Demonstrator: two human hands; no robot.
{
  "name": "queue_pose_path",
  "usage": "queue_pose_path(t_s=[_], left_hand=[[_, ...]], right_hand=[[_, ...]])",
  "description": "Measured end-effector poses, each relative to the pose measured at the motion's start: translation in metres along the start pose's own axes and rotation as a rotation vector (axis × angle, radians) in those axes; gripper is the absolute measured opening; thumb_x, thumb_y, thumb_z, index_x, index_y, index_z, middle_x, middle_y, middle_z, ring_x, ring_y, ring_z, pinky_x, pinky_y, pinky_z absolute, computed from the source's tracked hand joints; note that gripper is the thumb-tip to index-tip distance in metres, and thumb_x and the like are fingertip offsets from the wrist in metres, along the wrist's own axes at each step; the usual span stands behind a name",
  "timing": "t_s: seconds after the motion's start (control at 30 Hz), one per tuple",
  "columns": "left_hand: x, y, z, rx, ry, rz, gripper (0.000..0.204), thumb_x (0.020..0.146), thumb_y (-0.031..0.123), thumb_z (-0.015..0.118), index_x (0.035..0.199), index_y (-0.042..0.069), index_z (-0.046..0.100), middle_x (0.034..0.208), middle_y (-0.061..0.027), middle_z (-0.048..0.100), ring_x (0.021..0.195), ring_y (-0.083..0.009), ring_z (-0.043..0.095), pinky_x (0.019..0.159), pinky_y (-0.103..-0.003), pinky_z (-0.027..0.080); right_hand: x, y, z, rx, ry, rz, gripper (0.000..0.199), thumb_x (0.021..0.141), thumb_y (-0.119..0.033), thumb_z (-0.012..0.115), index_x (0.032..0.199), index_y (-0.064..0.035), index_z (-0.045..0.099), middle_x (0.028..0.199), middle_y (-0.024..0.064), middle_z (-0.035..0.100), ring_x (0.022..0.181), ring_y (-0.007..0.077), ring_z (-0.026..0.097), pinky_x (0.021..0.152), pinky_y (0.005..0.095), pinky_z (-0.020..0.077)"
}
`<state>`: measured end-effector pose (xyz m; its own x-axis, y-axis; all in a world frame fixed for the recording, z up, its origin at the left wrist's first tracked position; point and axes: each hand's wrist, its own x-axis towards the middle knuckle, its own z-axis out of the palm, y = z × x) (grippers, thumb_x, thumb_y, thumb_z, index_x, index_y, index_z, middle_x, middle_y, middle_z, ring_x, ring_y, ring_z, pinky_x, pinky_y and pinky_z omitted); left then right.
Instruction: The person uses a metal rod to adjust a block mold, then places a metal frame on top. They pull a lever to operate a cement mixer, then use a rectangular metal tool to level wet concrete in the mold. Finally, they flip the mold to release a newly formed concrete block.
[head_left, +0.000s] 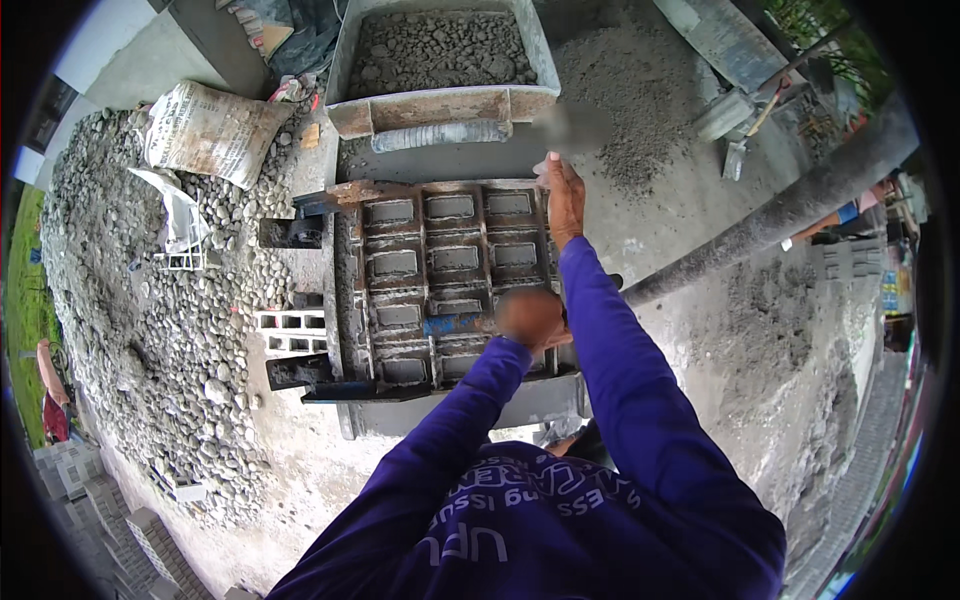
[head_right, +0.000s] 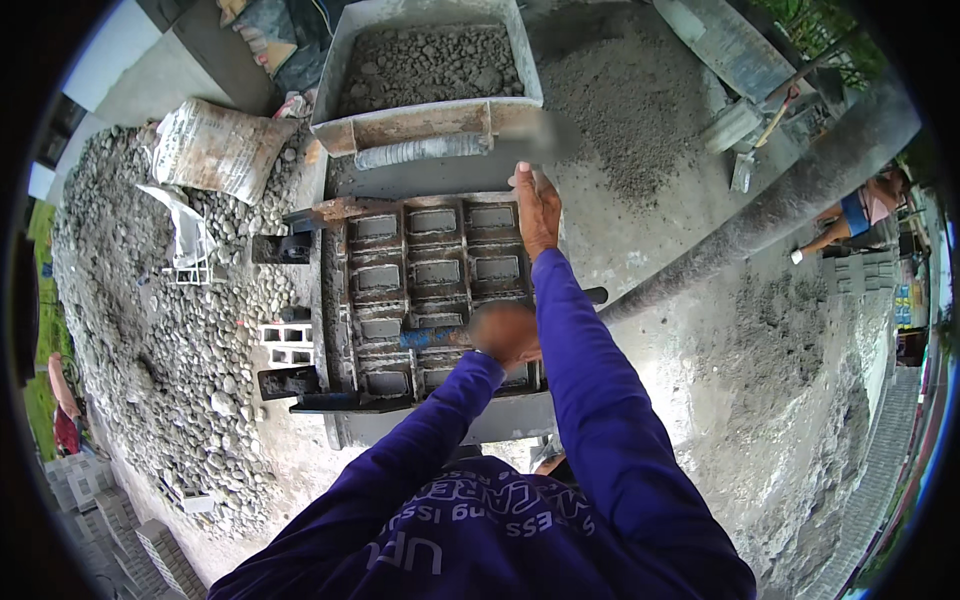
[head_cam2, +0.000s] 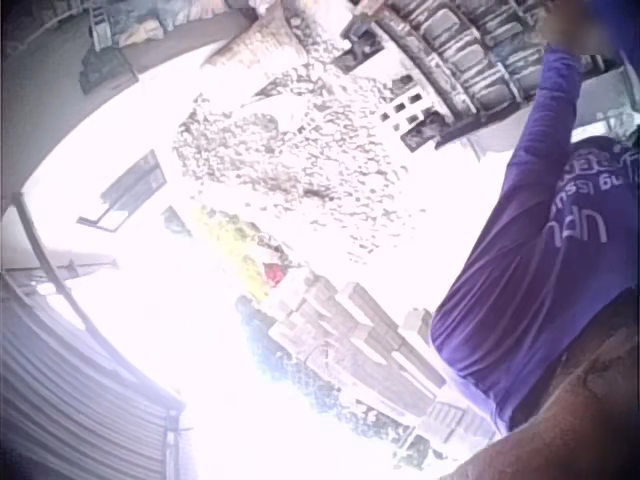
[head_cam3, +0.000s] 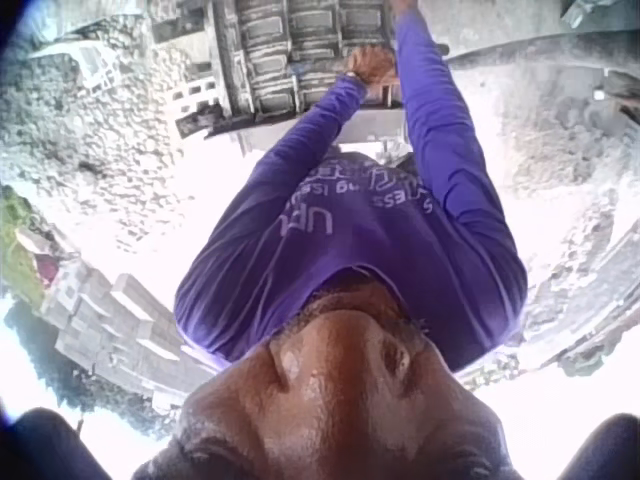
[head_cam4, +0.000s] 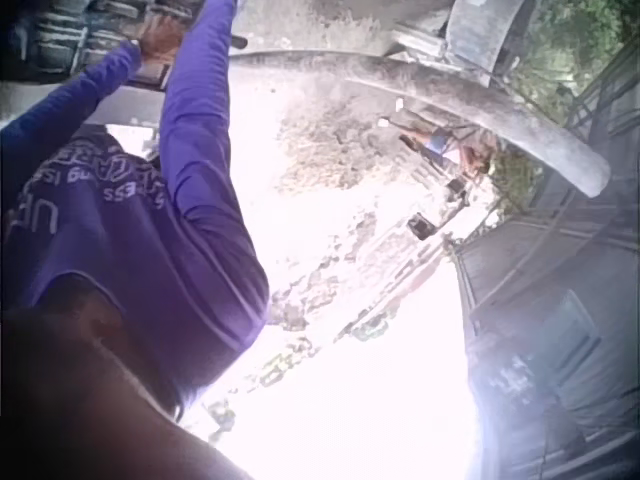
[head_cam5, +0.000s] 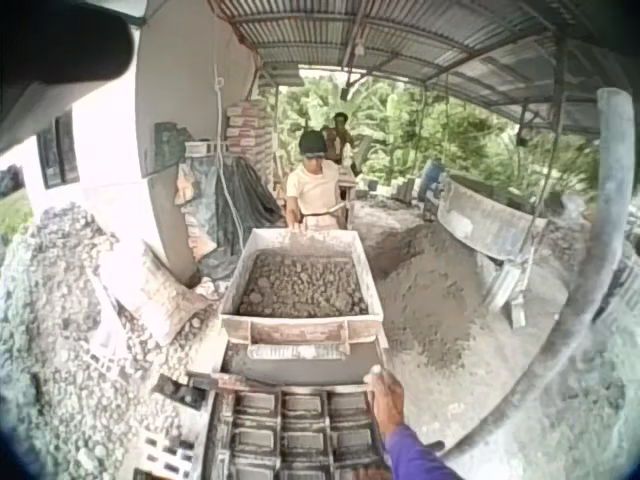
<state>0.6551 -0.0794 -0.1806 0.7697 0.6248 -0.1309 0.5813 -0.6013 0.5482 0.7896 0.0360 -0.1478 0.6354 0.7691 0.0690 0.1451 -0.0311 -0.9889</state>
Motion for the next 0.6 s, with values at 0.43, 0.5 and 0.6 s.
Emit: queue_pose_path(t_s=[0.43, 0.5, 0.6], left_hand=[[-0.058, 0.015, -0.116, -0.126, 0.321, 0.053, 0.051, 0.081, 0.051, 0.061, 0.093, 0.003, 0.074, 0.088, -0.019, 0.071, 0.088, -0.0372, 0.068, 0.079, -0.046, 0.052], [-0.089, 0.001, -0.176, -0.346, 0.402, 0.061, 0.048, 0.082, 0.047, 0.064, 0.089, 0.001, 0.073, 0.073, -0.0162, 0.069, 0.076, -0.0321, 0.069, 0.07, -0.043, 0.051], [-0.129, 0.005, -0.239, -0.875, 0.489, 0.281, 0.038, 0.093, 0.036, 0.063, 0.085, -0.001, 0.067, 0.069, -0.0011, 0.06, 0.066, -0.0103, 0.061, 0.057, -0.029, 0.046]], right_hand=[[-0.328, -0.474, -0.394, -0.847, 1.08, -1.056, 0.044, 0.099, -0.041, 0.054, 0.12, -0.0041, 0.066, 0.121, 0.0146, 0.063, 0.113, 0.0295, 0.059, 0.104, 0.0376, 0.039], [-0.318, -0.57, -0.401, -0.868, 1.143, -1.346, 0.044, 0.099, -0.04, 0.053, 0.124, -0.006, 0.064, 0.121, 0.0145, 0.063, 0.113, 0.0304, 0.059, 0.098, 0.0389, 0.0434], [-0.282, -0.704, -0.443, -1.248, 1.028, -1.393, 0.04, 0.098, -0.036, 0.053, 0.12, -0.0045, 0.063, 0.115, 0.0173, 0.063, 0.107, 0.0288, 0.06, 0.091, 0.0423, 0.045]])
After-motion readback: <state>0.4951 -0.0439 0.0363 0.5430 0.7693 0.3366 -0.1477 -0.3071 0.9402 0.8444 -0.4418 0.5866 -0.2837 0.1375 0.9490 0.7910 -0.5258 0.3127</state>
